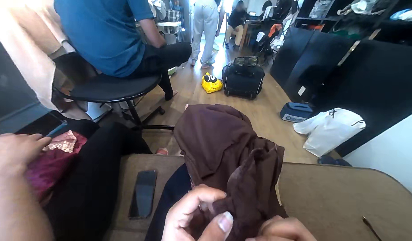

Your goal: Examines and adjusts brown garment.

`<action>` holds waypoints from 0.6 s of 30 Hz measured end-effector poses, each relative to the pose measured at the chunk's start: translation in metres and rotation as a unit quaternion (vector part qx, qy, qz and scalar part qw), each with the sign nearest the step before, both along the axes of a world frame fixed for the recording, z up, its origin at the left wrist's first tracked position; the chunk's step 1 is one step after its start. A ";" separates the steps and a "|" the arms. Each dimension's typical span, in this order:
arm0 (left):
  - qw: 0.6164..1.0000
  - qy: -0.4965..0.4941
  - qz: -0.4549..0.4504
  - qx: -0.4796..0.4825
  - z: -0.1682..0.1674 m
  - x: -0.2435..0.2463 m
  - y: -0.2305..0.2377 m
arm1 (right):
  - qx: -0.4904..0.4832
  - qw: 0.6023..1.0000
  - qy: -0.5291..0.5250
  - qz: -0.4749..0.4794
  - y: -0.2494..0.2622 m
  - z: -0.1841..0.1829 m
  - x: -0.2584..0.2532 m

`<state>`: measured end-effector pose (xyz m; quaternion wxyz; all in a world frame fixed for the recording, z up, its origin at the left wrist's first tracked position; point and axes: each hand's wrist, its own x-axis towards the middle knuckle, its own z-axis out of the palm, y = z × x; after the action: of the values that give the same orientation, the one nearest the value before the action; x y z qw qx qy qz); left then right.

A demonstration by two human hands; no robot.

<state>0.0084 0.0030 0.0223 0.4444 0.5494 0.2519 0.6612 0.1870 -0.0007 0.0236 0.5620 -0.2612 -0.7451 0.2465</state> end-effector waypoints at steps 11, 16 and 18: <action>0.999 -0.003 0.002 0.046 -0.004 0.007 0.002 | 0.021 0.997 -0.012 -0.067 0.004 0.003 -0.002; 0.999 0.026 0.000 0.047 -0.004 0.003 0.002 | 0.010 0.998 -0.006 -0.060 0.004 0.002 -0.003; 0.999 0.013 -0.007 0.030 -0.003 0.003 0.001 | 0.008 0.998 -0.006 -0.057 0.004 0.001 -0.003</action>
<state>0.0117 0.0042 0.0189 0.4286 0.5730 0.2337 0.6583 0.1842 0.0033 0.0249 0.5724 -0.3006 -0.7344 0.2065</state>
